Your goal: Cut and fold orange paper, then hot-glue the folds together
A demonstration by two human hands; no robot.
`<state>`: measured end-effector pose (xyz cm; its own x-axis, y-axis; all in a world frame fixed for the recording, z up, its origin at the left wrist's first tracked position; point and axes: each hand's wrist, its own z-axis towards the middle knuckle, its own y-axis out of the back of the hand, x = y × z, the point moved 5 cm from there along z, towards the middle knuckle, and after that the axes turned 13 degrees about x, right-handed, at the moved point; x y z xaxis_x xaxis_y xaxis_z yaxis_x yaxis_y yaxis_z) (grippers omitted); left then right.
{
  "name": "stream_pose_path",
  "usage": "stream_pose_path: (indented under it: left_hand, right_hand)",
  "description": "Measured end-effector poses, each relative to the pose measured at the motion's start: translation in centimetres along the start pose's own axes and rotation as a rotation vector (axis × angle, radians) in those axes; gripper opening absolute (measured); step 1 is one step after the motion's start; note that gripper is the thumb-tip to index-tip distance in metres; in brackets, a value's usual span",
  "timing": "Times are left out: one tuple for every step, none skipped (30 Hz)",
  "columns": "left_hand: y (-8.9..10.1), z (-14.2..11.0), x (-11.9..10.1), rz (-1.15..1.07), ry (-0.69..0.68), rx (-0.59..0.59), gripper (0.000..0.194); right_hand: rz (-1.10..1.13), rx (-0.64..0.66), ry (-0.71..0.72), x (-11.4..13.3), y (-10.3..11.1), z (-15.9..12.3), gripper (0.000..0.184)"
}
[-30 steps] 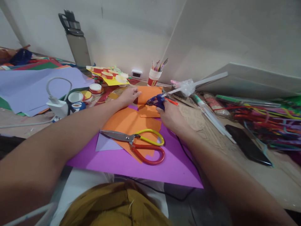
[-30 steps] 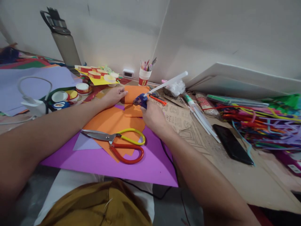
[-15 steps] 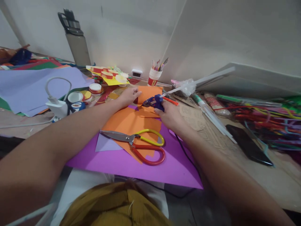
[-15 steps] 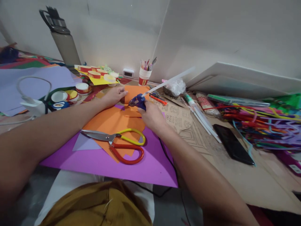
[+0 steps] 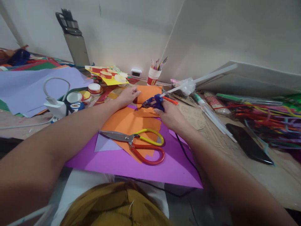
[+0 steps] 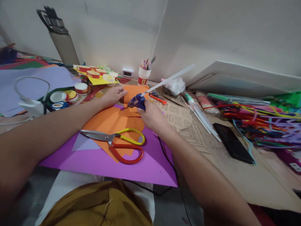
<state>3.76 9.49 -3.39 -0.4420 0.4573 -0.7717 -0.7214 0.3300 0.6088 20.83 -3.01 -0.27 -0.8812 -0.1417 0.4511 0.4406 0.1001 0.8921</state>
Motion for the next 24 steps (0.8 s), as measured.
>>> stream_pose_path:
  left_hand:
    - [0.0, 0.0, 0.0, 0.02, 0.001, -0.002, 0.025]
    - [0.0, 0.0, 0.0, 0.04, -0.001, -0.004, 0.025]
    - [0.1, 0.1, 0.0, 0.056, -0.004, -0.008, 0.025]
    - [0.1, 0.1, 0.0, 0.067, -0.008, -0.011, 0.025]
    - [0.1, 0.1, 0.0, 0.073, -0.009, -0.007, 0.025]
    - [0.0, 0.1, 0.0, 0.074, -0.008, -0.002, 0.024]
    - [0.0, 0.1, 0.0, 0.069, -0.006, 0.001, 0.023]
    - [0.0, 0.1, -0.1, 0.058, -0.004, 0.002, 0.023]
    - [0.0, 0.1, -0.1, 0.044, -0.003, 0.006, 0.022]
    - [0.0, 0.1, -0.1, 0.03, -0.003, 0.012, 0.022]
    - [0.0, 0.0, -0.1, 0.02, -0.006, 0.013, 0.022]
    - [0.0, 0.0, -0.1, 0.023, -0.008, 0.014, 0.022]
    - [0.0, 0.0, -0.1, 0.034, -0.009, 0.015, 0.023]
    - [0.0, 0.0, -0.1, 0.045, -0.01, 0.017, 0.023]
    - [0.0, 0.0, -0.1, 0.05, -0.01, 0.017, 0.024]
    - [0.0, 0.0, -0.1, 0.046, -0.011, 0.017, 0.024]
    - [-0.1, 0.1, 0.0, 0.035, -0.009, 0.021, 0.024]
    - [-0.1, 0.1, 0.1, 0.017, -0.006, 0.024, 0.023]
    - [-0.1, 0.1, 0.1, -0.001, -0.004, 0.023, 0.023]
    - [-0.1, 0.2, 0.2, -0.014, -0.001, 0.024, 0.022]
    - [-0.1, 0.2, 0.2, -0.025, 0.002, 0.024, 0.021]
    - [-0.2, 0.2, 0.3, -0.036, 0.005, 0.025, 0.021]
    - [-0.2, 0.2, 0.3, -0.049, 0.004, 0.029, 0.021]
    - [-0.3, 0.2, 0.3, -0.064, 0.0, 0.035, 0.02]
  right_hand:
    - [0.001, 0.004, -0.006, 0.0, 0.0, 0.0, 0.029]
    - [0.003, 0.003, -0.006, 0.0, 0.0, 0.0, 0.029]
    - [0.003, -0.004, -0.005, 0.0, 0.0, 0.1, 0.029]
    - [-0.004, -0.016, -0.003, 0.0, 0.0, 0.2, 0.03]
    - [-0.017, -0.03, -0.003, -0.1, -0.1, 0.3, 0.03]
    - [-0.034, -0.042, -0.008, -0.1, -0.1, 0.4, 0.03]
    - [-0.051, -0.049, -0.02, -0.1, -0.1, 0.5, 0.03]
    - [-0.063, -0.054, -0.035, -0.2, -0.1, 0.6, 0.03]
    - [-0.068, -0.056, -0.046, -0.2, -0.1, 0.6, 0.03]
    - [-0.066, -0.055, -0.049, -0.2, -0.1, 0.7, 0.03]
    - [-0.059, -0.052, -0.043, -0.2, -0.2, 0.7, 0.03]
    - [-0.051, -0.049, -0.031, -0.1, -0.2, 0.8, 0.029]
    - [-0.042, -0.045, -0.016, 0.1, -0.3, 0.8, 0.029]
    - [-0.032, -0.038, 0.002, 0.2, -0.4, 0.8, 0.029]
    - [-0.022, -0.03, 0.018, 0.3, -0.4, 0.8, 0.029]
    - [-0.013, -0.022, 0.03, 0.4, -0.4, 0.8, 0.028]
    - [-0.006, -0.012, 0.038, 0.4, -0.4, 0.6, 0.027]
    - [-0.001, -0.004, 0.039, 0.4, -0.2, 0.5, 0.027]
    - [0.0, 0.006, 0.028, 0.3, -0.1, 0.2, 0.026]
    - [-0.004, 0.018, 0.008, 0.1, 0.2, 0.0, 0.025]
    - [-0.011, 0.025, -0.015, -0.1, 0.4, -0.3, 0.023]
    - [-0.021, 0.029, -0.034, -0.3, 0.7, -0.6, 0.023]
    - [-0.032, 0.027, -0.048, -0.5, 0.9, -0.8, 0.023]
    - [-0.043, 0.02, -0.058, -0.7, 1.2, -1.0, 0.024]
